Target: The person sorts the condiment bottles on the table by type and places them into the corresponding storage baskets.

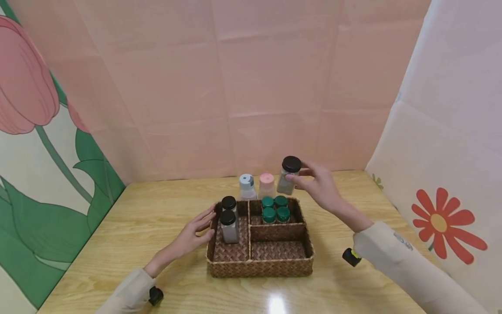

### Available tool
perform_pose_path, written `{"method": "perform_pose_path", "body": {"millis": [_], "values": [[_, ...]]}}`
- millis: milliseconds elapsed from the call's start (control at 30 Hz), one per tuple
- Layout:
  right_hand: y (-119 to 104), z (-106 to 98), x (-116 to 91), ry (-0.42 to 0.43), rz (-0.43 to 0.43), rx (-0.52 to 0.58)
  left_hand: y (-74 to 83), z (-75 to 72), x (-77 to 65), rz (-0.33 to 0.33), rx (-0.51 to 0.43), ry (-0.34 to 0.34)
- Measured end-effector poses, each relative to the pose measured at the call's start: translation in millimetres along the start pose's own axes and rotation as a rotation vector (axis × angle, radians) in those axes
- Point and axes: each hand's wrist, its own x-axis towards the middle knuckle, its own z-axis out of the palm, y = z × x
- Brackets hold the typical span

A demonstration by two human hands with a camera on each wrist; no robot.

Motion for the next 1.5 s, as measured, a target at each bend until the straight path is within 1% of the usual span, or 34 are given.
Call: {"method": "perform_pose_path", "body": {"millis": [300,433,533,700,900,1067,1100,1300,1333,1500], "values": [[-16.4,13.2,-13.2,-0.042,-0.064,-0.012,5.2,1.5,3.0,-0.019,-0.008,0.009],[-20.7,17.8,-18.0,-0.038,-0.091,-0.094,4.9,3.3,3.7,-0.021,-0.017,0.013],[-23.4,21.4,-22.2,-0.055,-0.085,-0.12,4.4,4.1,3.5,-0.016,-0.014,0.017],[-25.2,28.7,-32.0,-0.112,-0.062,-0.097,4.1,2.6,1.9,-0.004,0.007,0.011],[-27.7,39.2,-38.4,-0.163,-0.096,-0.048,1.5,0.5,1.1,0.028,-0.002,0.008],[-32.6,46.6,-41.3,-0.198,-0.117,0.001,4.4,-0.7,3.6,0.026,-0.011,0.004],[-38.2,47.9,-42.0,-0.207,-0.12,0.01,10.1,-2.1,4.3,0.022,-0.012,0.003],[-40.1,58.4,-46.9,-0.251,-0.124,0.062,46.3,-11.1,5.0,-0.001,-0.01,-0.005],[-36.0,60.5,-47.3,-0.255,-0.123,0.075,47.1,-11.3,4.6,-0.003,-0.01,-0.005],[-42.0,67.9,-48.0,-0.267,-0.116,0.124,47.3,-11.4,4.8,-0.002,-0.019,0.004]]}}
